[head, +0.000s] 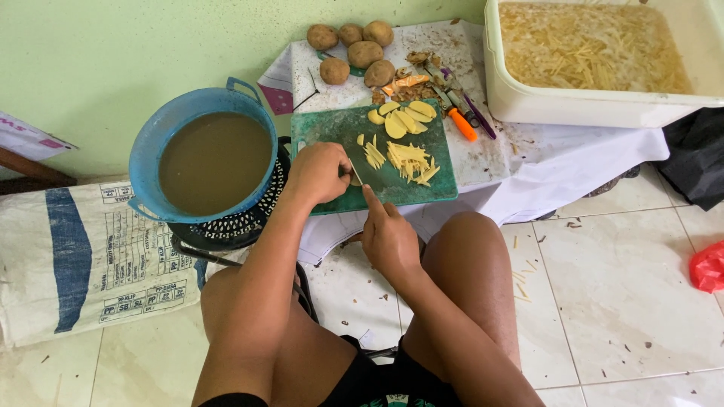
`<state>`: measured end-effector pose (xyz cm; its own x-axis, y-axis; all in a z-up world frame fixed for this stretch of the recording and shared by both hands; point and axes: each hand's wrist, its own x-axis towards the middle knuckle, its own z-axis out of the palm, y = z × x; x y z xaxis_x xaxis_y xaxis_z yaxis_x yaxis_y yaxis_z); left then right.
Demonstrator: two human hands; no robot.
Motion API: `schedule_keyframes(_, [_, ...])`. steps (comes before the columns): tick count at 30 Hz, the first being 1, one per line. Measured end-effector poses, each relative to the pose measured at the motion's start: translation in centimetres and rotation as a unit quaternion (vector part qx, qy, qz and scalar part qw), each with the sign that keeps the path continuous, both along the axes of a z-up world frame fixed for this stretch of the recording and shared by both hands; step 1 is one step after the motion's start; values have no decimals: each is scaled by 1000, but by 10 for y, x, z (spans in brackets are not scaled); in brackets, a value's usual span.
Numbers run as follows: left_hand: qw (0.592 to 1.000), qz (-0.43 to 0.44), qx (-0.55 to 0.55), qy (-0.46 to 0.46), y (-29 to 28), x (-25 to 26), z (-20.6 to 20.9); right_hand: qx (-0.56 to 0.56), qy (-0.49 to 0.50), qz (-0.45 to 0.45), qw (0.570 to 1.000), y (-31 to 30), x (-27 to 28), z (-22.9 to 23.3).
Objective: Slicing peeled potatoes into thin julienne strips using a knife on a cutting board.
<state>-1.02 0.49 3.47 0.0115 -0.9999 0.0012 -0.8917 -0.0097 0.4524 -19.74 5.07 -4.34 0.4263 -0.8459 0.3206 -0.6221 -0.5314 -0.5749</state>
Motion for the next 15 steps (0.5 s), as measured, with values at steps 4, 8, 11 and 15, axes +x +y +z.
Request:
schedule_keyframes(4, [1000,3,-2,-2,-3,3,-8,16,14,4,1000,11,-15,4])
schedule_keyframes(8, [1000,2,4,-12,-3,2,-4,45,4,2,999,11,-14,9])
schedule_keyframes(11, [1000,6,9,-2,-1,0,0,37,2,2,999,3,-5,6])
schedule_keyframes(15, [1000,-2,18,-4,-2,0,3,30,-7,7,1000,-4,5,4])
